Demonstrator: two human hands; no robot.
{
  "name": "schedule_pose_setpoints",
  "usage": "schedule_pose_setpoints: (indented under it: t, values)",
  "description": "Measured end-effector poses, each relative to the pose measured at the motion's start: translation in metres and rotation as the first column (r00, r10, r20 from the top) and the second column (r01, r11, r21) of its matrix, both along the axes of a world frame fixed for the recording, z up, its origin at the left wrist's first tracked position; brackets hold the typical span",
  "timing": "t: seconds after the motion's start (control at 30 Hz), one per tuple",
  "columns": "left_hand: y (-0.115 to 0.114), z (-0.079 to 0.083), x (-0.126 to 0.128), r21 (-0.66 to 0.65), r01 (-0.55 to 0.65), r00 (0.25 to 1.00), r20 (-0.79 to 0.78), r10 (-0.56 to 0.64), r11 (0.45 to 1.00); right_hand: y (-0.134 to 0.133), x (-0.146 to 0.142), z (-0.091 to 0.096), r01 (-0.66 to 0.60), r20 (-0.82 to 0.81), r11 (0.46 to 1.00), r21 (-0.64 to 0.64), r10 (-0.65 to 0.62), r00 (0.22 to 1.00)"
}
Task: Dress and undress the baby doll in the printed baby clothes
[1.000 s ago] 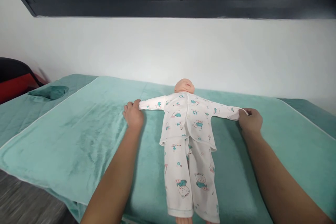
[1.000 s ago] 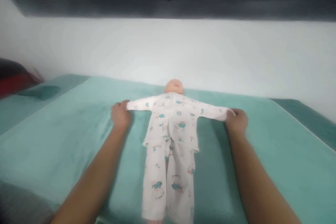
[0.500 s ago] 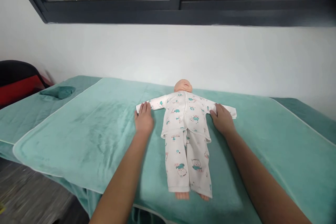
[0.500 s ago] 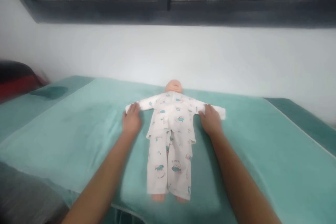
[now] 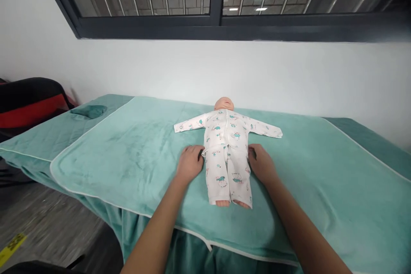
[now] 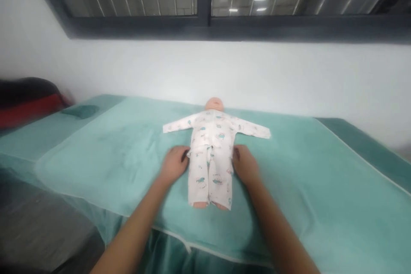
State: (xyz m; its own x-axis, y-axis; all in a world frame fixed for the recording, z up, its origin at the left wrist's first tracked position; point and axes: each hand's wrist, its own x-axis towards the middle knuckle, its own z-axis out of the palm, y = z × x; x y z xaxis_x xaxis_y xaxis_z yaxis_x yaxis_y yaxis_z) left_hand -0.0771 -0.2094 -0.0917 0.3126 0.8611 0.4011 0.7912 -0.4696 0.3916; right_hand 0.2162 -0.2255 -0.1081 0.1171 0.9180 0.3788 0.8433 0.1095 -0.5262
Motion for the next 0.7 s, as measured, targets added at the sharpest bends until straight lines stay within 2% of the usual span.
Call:
schedule_pose_setpoints:
  t: [0.17,0.4,0.7]
  values:
    - [-0.013,0.000,0.003,0.000,0.055,0.999,-0.002,-0.055,0.999,-0.023,-0.011,0.003,-0.112,0.015,0.994,0.005,0.112,0.994]
    - [-0.024,-0.005,0.003,0.021,0.018,1.000,0.023,-0.018,1.000,-0.049,-0.015,-0.008,-0.094,0.020,0.992,0.079,0.093,0.995]
    - [-0.041,-0.005,-0.001,0.008,-0.013,0.993,0.119,0.012,1.000,-0.101,-0.028,-0.027,0.089,0.208,0.989,0.116,-0.112,0.972]
